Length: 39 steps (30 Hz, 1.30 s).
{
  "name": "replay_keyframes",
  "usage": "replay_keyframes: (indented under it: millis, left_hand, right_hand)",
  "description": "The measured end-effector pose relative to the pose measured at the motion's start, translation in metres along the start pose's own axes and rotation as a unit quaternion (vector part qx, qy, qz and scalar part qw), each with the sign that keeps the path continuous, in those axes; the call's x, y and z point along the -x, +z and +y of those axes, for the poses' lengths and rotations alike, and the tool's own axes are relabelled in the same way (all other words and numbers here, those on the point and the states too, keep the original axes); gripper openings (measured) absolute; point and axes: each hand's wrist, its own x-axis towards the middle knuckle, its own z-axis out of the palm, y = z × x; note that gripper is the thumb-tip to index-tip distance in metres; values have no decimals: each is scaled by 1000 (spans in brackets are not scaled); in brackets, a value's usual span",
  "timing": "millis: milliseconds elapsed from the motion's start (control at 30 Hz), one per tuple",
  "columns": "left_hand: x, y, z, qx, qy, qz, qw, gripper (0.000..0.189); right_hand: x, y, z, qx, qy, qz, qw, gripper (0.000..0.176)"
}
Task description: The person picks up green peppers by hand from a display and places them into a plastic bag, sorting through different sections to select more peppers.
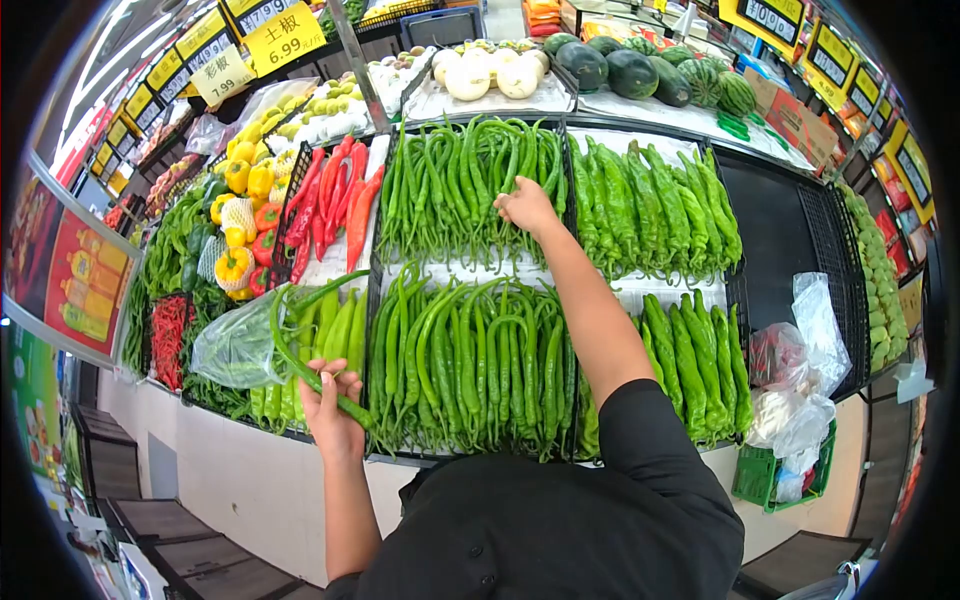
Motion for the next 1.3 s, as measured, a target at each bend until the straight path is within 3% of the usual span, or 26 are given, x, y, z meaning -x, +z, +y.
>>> replay_keyframes:
  millis: [233, 267, 367, 433, 533, 700, 900, 967, 1133, 1233, 1300]
  left_hand:
    - [2, 4, 1, 9, -6, -20, 1000, 24]
    - [2, 3, 0, 10, -6, -26, 1000, 24]
    - [2, 0, 0, 11, -9, -31, 999, 24]
    - [4, 2, 0, 12, -15, -27, 999, 21]
    - [4, -1, -3, 10, -15, -33, 999, 21]
    - [-1, 9, 1, 28, -19, -48, 998, 25]
    - [-14, 47, 13, 91, 8, -104, 990, 22]
    - [-18, 54, 12, 114, 23, -109, 987, 21]
    - [-21, 64, 11, 108, 54, -85, 989, 23]
    - [-11, 75, 11, 4, 71, -92, 993, 25]
    - [-12, 71, 6, -98, 70, -173, 978, 43]
  right_hand:
    - [1, 4, 1, 277, -36, 12, 960, 71]
    - [3, 3, 2, 236, -25, 11, 971, 55]
    - [16, 4, -6, 259, -52, 10, 964, 57]
    - [30, 0, -15, 248, -45, -14, 968, 68]
    - [52, 1, -24, 238, -58, -26, 969, 64]
    - [102, 16, -54, 170, -109, -168, 965, 51]
    - [199, 60, -91, 120, -224, -486, 836, 49]
    - [225, 73, -94, 117, -233, -508, 821, 51]
    - [260, 86, -98, 132, -225, -376, 889, 36]
    - [257, 89, -90, 172, -229, -345, 894, 33]
    - [255, 90, -82, 123, -201, -322, 917, 28]
